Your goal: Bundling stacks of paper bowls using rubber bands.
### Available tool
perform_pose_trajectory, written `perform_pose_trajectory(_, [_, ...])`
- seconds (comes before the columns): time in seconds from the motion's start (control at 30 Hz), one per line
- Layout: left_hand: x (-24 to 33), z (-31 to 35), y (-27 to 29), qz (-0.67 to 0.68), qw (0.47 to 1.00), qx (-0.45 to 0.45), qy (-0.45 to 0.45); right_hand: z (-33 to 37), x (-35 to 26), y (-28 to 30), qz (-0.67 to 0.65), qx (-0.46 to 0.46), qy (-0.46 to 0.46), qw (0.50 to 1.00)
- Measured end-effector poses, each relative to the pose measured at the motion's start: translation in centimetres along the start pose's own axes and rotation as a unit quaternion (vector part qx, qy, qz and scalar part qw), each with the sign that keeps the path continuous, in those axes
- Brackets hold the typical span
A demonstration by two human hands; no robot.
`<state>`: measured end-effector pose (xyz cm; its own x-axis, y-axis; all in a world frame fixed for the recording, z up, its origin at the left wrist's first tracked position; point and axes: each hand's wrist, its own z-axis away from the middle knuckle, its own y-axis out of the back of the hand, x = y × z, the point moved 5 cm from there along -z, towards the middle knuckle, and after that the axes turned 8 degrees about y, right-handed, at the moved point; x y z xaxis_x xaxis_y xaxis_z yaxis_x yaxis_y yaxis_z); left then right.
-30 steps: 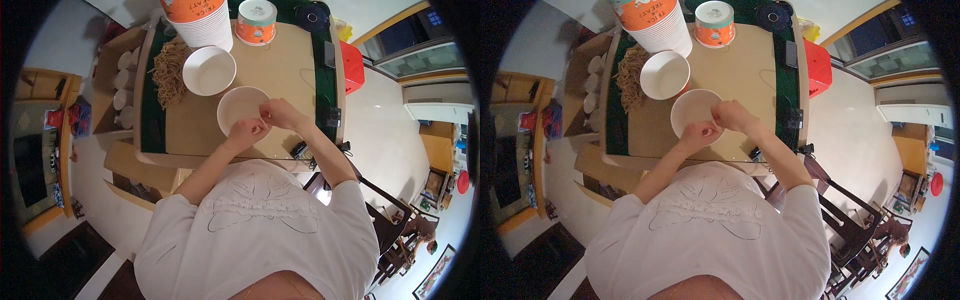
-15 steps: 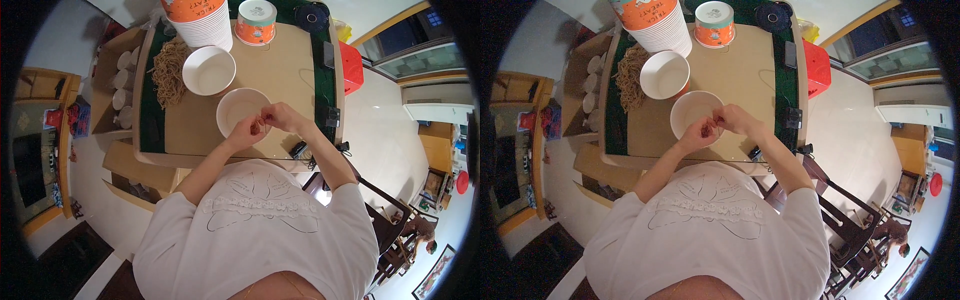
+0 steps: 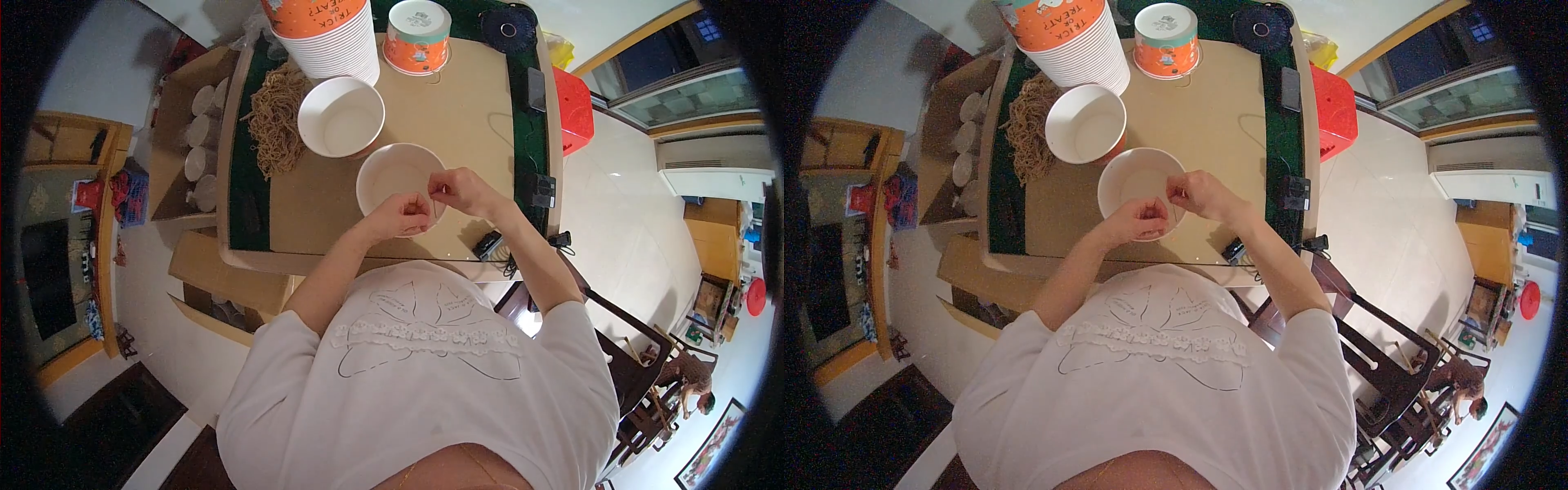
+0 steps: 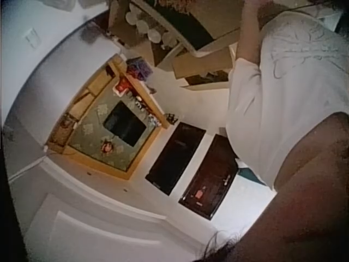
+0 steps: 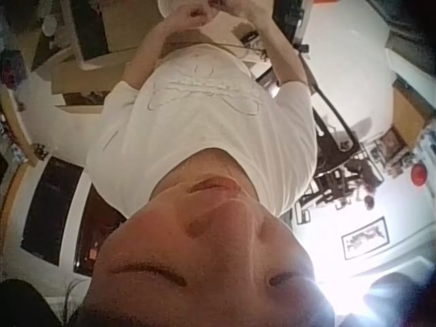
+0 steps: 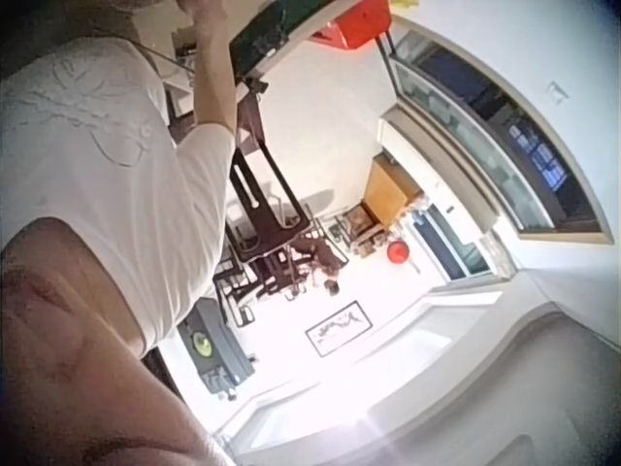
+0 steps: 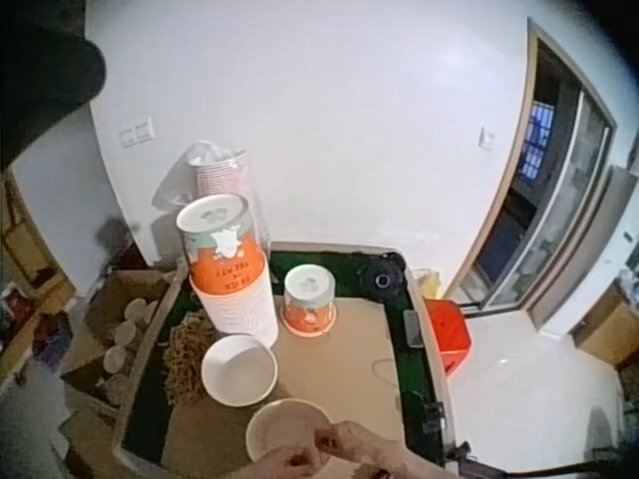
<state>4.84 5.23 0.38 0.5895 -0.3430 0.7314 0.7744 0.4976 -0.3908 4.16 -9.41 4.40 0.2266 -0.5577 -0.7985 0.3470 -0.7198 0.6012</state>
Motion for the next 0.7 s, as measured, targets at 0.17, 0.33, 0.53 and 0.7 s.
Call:
perform_pose_trajectory(0.17, [0.2,0.0,0.5,-0.19,0.972,0.07,-0.122,0.1,0.1,0.1,-0.023,0.007,-0.007,1.0])
perform_pose_trajectory(0.33, [1.9,1.1,-0.5,-0.4,0.864,0.208,-0.224,0.1,0.6,0.1,-0.025,0.006,-0.012,1.0])
perform_pose_trajectory(0.53, [2.5,1.6,-1.3,-0.458,0.795,0.237,-0.319,-0.1,0.2,0.1,0.007,0.002,-0.006,1.0])
perform_pose_trajectory(0.7, [2.8,1.9,-1.5,-0.485,0.789,0.254,-0.279,-0.1,0.6,0.1,0.006,0.014,-0.009,1.0])
